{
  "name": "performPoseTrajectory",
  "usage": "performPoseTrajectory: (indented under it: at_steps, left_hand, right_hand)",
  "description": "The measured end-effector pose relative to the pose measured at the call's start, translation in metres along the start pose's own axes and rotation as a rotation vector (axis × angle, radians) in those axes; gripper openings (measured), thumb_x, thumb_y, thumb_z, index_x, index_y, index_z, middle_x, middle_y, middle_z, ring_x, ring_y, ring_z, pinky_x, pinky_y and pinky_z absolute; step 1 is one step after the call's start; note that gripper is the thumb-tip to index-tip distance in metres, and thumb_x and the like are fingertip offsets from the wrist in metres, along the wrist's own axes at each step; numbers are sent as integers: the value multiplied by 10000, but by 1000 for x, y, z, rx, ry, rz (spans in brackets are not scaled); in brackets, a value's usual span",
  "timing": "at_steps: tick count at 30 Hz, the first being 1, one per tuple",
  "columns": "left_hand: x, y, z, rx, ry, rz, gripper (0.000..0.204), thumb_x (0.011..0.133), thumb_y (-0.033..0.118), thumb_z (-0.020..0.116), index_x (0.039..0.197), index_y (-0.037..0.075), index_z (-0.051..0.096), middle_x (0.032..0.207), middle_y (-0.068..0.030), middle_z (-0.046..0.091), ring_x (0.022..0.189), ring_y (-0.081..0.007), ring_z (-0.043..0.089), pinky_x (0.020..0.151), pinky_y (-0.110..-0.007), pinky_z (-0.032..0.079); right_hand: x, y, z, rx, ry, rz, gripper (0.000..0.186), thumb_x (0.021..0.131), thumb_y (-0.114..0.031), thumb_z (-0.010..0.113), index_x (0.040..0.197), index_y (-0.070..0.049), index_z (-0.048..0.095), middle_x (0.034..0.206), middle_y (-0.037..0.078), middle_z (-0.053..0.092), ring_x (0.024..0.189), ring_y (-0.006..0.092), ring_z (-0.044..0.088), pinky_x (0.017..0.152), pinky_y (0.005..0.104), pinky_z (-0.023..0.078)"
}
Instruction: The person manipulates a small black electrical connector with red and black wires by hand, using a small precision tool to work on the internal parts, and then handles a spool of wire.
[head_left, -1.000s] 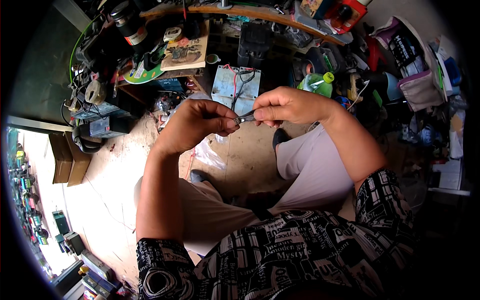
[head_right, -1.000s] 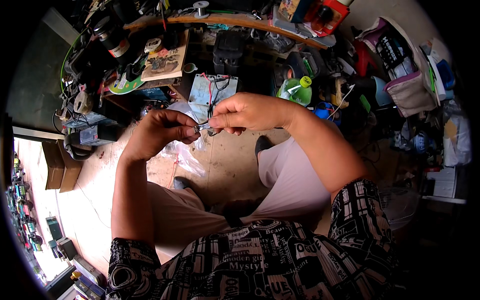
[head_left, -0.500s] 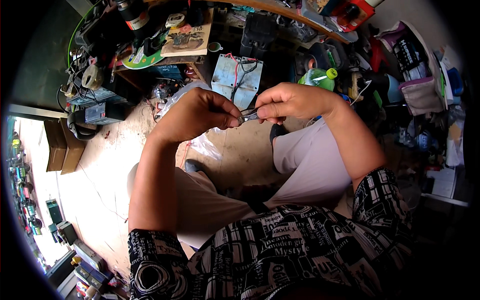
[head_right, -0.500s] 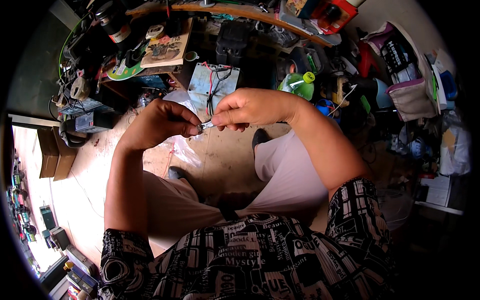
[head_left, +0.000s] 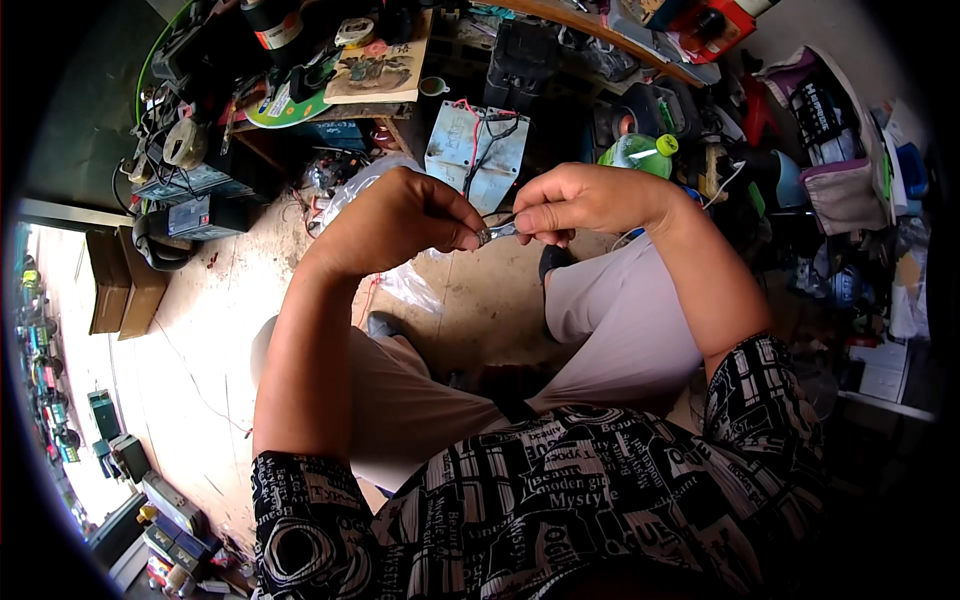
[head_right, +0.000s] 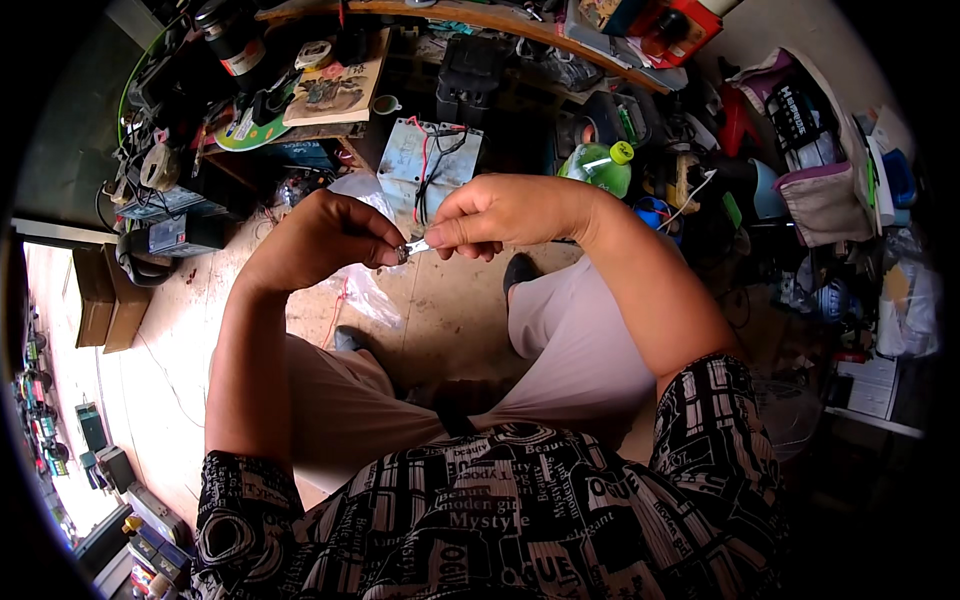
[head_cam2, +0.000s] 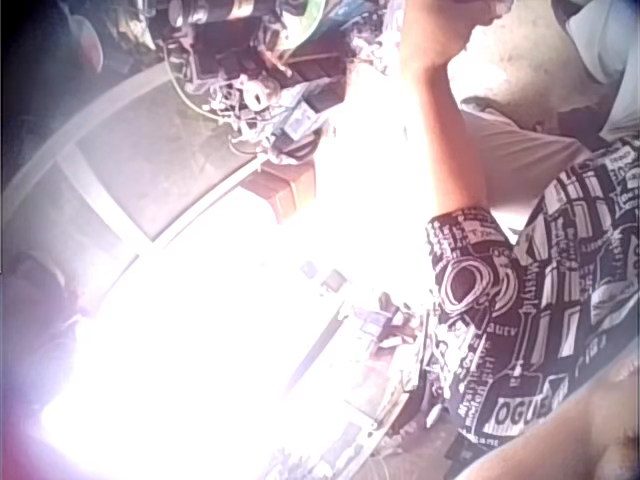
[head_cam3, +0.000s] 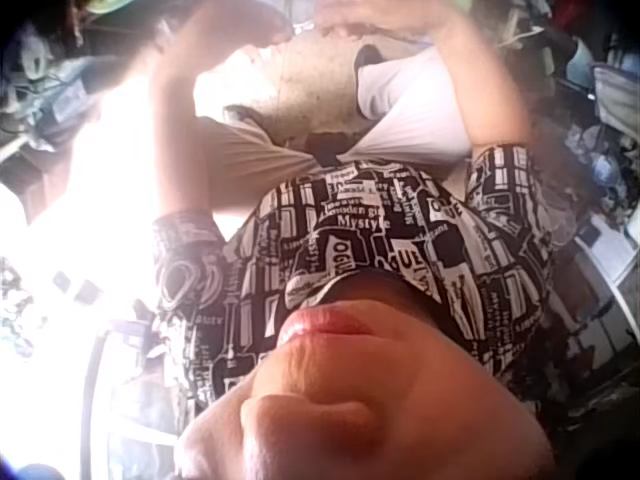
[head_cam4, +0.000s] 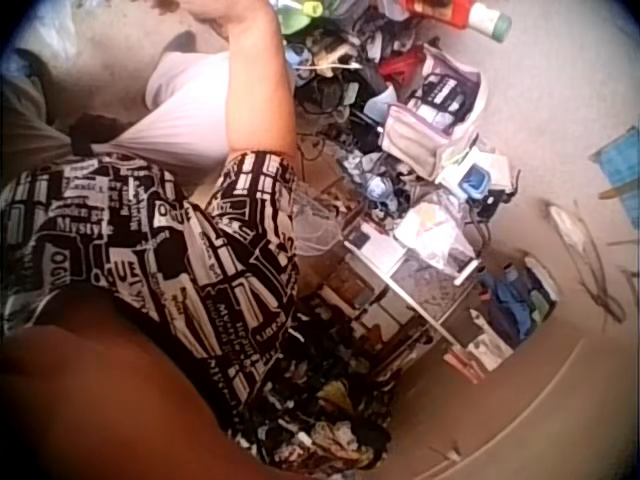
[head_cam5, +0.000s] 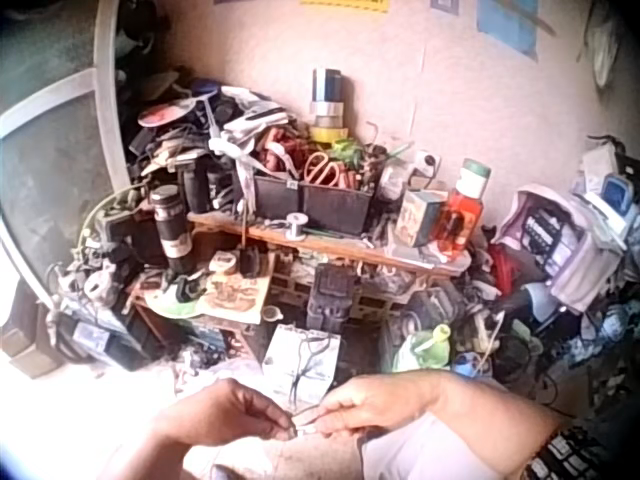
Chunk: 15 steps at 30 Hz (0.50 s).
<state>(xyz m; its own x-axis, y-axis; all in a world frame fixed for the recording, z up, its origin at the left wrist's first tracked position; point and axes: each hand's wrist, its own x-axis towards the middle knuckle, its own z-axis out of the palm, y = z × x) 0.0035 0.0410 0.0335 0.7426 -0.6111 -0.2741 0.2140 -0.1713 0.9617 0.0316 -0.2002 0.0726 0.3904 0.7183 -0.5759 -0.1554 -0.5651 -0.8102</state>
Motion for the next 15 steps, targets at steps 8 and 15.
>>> performPoseTrajectory:
  at_steps: [8, 15]
  left_hand:
    - [2, -2, 2, 74, -53, -8, 141, 776, 10, 703, 916, -6, 705, 786, -40, 697, 710, -85, 622, 689, -225, 514]
    - [1, -1, 4, 69, -62, -37, 151, 760, 22, 729, 907, -3, 708, 777, -35, 692, 713, -83, 614, 686, -228, 510]
  right_hand:
    - [0, 2, 1, -4, -53, 5, 265, 945, -244, 544, 903, 3, 630, 669, -20, 546, 622, 70, 498, 596, 225, 428]
    - [1, 2, 1, -30, -56, 49, 261, 941, -244, 552, 897, 1, 629, 678, -14, 559, 625, 72, 503, 592, 226, 431]
